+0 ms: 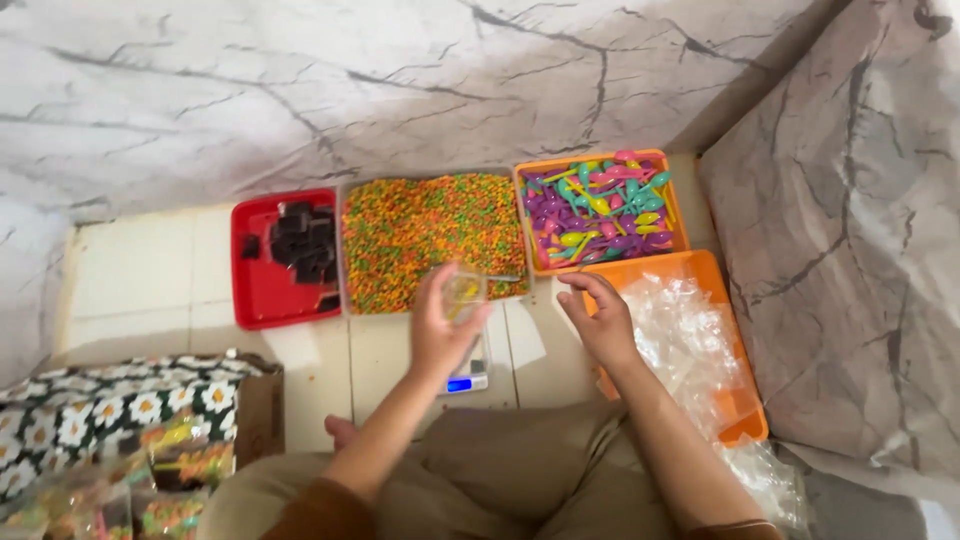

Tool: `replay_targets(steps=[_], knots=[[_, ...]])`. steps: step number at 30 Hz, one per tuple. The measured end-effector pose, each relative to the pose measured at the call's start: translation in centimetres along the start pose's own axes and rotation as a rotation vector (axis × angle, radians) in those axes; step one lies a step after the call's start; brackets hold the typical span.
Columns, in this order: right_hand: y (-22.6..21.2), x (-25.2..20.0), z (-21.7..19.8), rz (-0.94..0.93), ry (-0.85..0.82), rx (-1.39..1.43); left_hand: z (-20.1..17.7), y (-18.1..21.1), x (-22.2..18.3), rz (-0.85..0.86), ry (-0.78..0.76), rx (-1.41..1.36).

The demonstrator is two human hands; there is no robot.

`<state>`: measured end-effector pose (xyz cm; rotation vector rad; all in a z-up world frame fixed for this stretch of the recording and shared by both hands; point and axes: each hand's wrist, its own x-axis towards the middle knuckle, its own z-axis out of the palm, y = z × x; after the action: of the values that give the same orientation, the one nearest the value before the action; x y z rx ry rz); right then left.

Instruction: Portioning small colorful snacks into plastic bags using a spoon and a digital scale for precise measurement.

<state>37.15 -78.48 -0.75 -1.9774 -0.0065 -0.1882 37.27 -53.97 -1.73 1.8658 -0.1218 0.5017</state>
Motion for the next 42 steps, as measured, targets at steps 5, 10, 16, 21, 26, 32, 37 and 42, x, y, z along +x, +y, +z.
replay_targets(steps=[5, 10, 16, 21, 26, 32, 37, 42], knots=[[2.7, -2.6, 1.4, 0.094, -0.072, -0.082, -10.8, 0.9, -2.1, 0.012, 0.072, 0.189], [3.9, -2.2, 4.2, 0.081, -0.183, -0.21, -14.7, -1.6, -2.4, -0.028, 0.192, 0.2], [6.9, 0.8, 8.8, 0.188, -0.269, -0.343, -13.6, -7.3, -1.0, -0.187, 0.144, 0.205], [12.8, 5.6, 13.4, 0.185, -0.439, -0.818, -13.5, -9.7, 0.9, -0.385, 0.088, 0.263], [14.7, 8.3, 16.8, 0.11, -0.57, -1.235, -13.7, -11.1, 2.7, -0.528, 0.067, 0.23], [14.9, 9.2, 18.3, 0.137, -0.689, -1.326, -13.1, -11.4, 4.0, -0.658, 0.04, 0.161], [11.1, 9.4, 16.9, 0.098, -0.628, -1.086, -13.3, -9.8, 4.3, -0.634, 0.024, 0.105], [8.4, 8.2, 18.2, 0.12, -0.303, -0.154, -13.4, -9.2, 4.3, -0.62, 0.021, 0.056]])
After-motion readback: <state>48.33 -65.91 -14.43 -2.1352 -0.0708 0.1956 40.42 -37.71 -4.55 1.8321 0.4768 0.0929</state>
